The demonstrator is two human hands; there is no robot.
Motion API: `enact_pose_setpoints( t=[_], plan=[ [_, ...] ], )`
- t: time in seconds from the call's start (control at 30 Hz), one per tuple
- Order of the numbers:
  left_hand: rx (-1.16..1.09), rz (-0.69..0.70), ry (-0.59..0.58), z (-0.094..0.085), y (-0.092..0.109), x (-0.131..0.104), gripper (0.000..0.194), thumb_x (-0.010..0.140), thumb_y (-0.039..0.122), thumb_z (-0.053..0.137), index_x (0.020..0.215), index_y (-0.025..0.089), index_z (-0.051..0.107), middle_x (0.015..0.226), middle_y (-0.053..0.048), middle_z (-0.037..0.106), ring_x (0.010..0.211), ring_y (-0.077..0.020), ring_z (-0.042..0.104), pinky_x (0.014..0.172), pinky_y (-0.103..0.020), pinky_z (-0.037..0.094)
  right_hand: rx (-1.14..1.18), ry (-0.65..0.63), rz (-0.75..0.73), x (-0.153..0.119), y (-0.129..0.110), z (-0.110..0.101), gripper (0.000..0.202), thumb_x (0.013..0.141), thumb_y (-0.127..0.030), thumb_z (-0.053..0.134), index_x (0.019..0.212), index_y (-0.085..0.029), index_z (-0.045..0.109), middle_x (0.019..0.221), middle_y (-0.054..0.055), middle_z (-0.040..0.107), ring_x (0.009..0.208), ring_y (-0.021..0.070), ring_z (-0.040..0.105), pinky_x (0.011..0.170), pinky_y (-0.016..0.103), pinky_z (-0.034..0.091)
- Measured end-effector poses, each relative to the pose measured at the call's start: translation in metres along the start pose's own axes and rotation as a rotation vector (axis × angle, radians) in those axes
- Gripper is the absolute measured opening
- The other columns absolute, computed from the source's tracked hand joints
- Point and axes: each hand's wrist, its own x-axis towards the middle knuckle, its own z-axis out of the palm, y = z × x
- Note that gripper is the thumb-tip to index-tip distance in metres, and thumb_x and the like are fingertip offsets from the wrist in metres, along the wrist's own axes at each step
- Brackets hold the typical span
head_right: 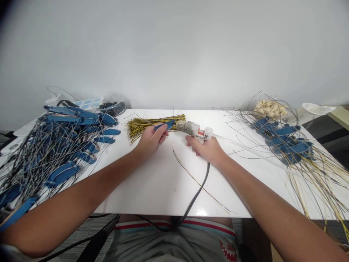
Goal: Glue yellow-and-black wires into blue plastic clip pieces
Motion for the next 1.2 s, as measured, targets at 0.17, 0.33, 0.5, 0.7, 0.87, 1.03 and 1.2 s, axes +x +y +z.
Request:
enact_pose_setpoints(
  t=[0.17, 0.33, 0.5, 0.7, 0.87, 1.03, 1.2],
  plan=[
    [0.054, 0.004, -0.017, 0.000, 0.005, -0.004, 0.047, 0.104, 0.059, 0.057, 0.081, 0.018, 0.063, 0.057, 0.004, 0.045, 0.054, -0.0101, 0.039, 0.054, -0.028, 0.029, 0.012, 0.016, 0.013, 0.000, 0.000, 0.001, 0.043, 0.092, -0.059, 0.074, 0.080, -0.018, 0.073, 0.062, 0.003, 0.067, 0.047, 0.0148, 0.058, 0.050, 0.030, 0.049],
    [0.099, 0.017, -0.024, 0.001, 0.010, -0.007, 0.045, 0.105, 0.057, 0.055, 0.081, 0.019, 0.063, 0.058, 0.004, 0.045, 0.056, -0.0109, 0.041, 0.057, -0.028, 0.032, 0.015, 0.014, 0.015, 0.000, -0.001, 0.001, 0.043, 0.093, -0.058, 0.074, 0.078, -0.018, 0.072, 0.061, 0.003, 0.067, 0.046, 0.0145, 0.058, 0.049, 0.029, 0.049],
    [0.110, 0.015, -0.027, 0.000, 0.010, -0.007, 0.045, 0.105, 0.057, 0.054, 0.082, 0.019, 0.063, 0.059, 0.004, 0.045, 0.056, -0.0108, 0.040, 0.057, -0.028, 0.032, -0.001, 0.017, 0.007, 0.000, -0.003, 0.001, 0.042, 0.093, -0.057, 0.074, 0.076, -0.019, 0.070, 0.059, 0.002, 0.065, 0.045, 0.0144, 0.057, 0.048, 0.029, 0.049],
    [0.097, 0.006, -0.020, 0.001, 0.010, -0.006, 0.045, 0.104, 0.058, 0.055, 0.081, 0.019, 0.063, 0.058, 0.004, 0.045, 0.054, -0.0109, 0.039, 0.055, -0.028, 0.030, 0.012, 0.021, 0.014, 0.000, -0.004, 0.000, 0.043, 0.092, -0.058, 0.074, 0.075, -0.018, 0.069, 0.062, 0.004, 0.068, 0.045, 0.0142, 0.057, 0.046, 0.028, 0.048],
    [0.102, 0.009, -0.031, 0.001, 0.010, -0.006, 0.046, 0.104, 0.058, 0.054, 0.082, 0.019, 0.062, 0.058, 0.004, 0.044, 0.054, -0.0109, 0.038, 0.054, -0.028, 0.029, 0.005, 0.011, 0.018, 0.000, -0.003, 0.000, 0.043, 0.094, -0.056, 0.072, 0.074, -0.018, 0.069, 0.060, 0.003, 0.065, 0.046, 0.0145, 0.058, 0.047, 0.028, 0.049],
    [0.123, 0.016, -0.034, 0.001, 0.011, -0.007, 0.045, 0.105, 0.058, 0.053, 0.082, 0.019, 0.062, 0.058, 0.004, 0.045, 0.055, -0.0112, 0.039, 0.055, -0.028, 0.030, 0.027, 0.018, 0.025, -0.001, -0.003, 0.000, 0.039, 0.093, -0.053, 0.073, 0.076, -0.018, 0.069, 0.064, 0.004, 0.067, 0.048, 0.0148, 0.058, 0.046, 0.028, 0.051],
    [0.127, 0.033, -0.050, 0.001, 0.011, -0.008, 0.046, 0.105, 0.058, 0.052, 0.083, 0.019, 0.062, 0.059, 0.004, 0.045, 0.055, -0.0109, 0.039, 0.055, -0.028, 0.030, 0.019, 0.017, 0.024, 0.000, -0.001, -0.001, 0.041, 0.093, -0.054, 0.073, 0.074, -0.018, 0.069, 0.061, 0.004, 0.065, 0.047, 0.0148, 0.058, 0.046, 0.028, 0.051]
  ],
)
